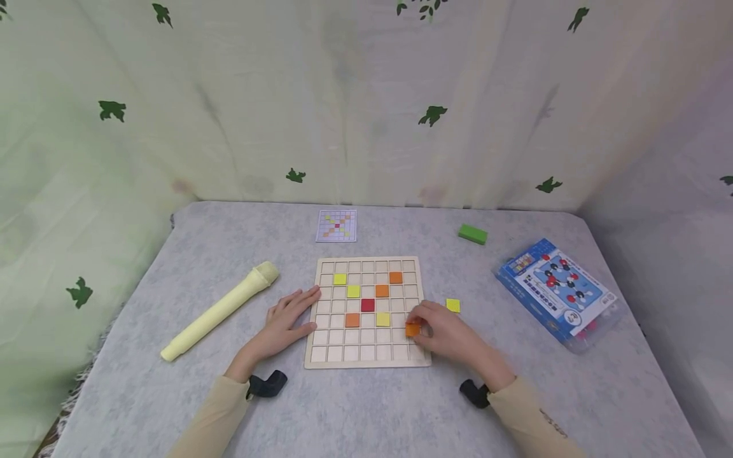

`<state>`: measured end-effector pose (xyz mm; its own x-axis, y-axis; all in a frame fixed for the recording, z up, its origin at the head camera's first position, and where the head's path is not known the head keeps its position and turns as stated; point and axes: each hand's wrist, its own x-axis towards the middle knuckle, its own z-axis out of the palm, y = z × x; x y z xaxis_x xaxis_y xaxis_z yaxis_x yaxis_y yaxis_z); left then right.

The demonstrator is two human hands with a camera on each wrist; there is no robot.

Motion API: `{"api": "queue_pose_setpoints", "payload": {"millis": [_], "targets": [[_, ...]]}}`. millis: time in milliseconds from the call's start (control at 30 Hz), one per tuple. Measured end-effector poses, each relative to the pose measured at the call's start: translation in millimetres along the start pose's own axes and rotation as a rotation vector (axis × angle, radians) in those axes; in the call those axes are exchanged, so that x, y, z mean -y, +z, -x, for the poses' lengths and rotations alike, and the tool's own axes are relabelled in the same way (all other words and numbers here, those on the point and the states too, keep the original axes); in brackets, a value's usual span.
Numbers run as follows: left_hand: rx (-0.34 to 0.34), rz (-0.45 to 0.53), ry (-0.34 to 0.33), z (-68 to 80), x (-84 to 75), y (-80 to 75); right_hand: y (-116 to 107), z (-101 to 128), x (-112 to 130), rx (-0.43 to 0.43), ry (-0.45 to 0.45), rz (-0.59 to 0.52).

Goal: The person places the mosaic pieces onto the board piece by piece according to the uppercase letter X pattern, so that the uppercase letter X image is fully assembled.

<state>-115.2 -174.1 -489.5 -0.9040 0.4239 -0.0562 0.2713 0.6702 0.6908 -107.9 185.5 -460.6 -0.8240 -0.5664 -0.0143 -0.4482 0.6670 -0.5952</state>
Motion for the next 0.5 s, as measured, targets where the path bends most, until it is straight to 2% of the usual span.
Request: {"api": "queue_pose_setpoints", "payload": {"millis": [167,300,500], "targets": [[-0.002,0.007,0.008,0.2,0.4,0.2,22,-34,35,0.061,-0.071,-0.004],[-0.002,0.006,0.007,0.0,1.0,0.7,38,-58,58,0.093,-0.139,0.039],[-0.008,0.000,0.006,0.3,1.8,1.0,58,-77,82,0.107,-0.183,0.125]]}}
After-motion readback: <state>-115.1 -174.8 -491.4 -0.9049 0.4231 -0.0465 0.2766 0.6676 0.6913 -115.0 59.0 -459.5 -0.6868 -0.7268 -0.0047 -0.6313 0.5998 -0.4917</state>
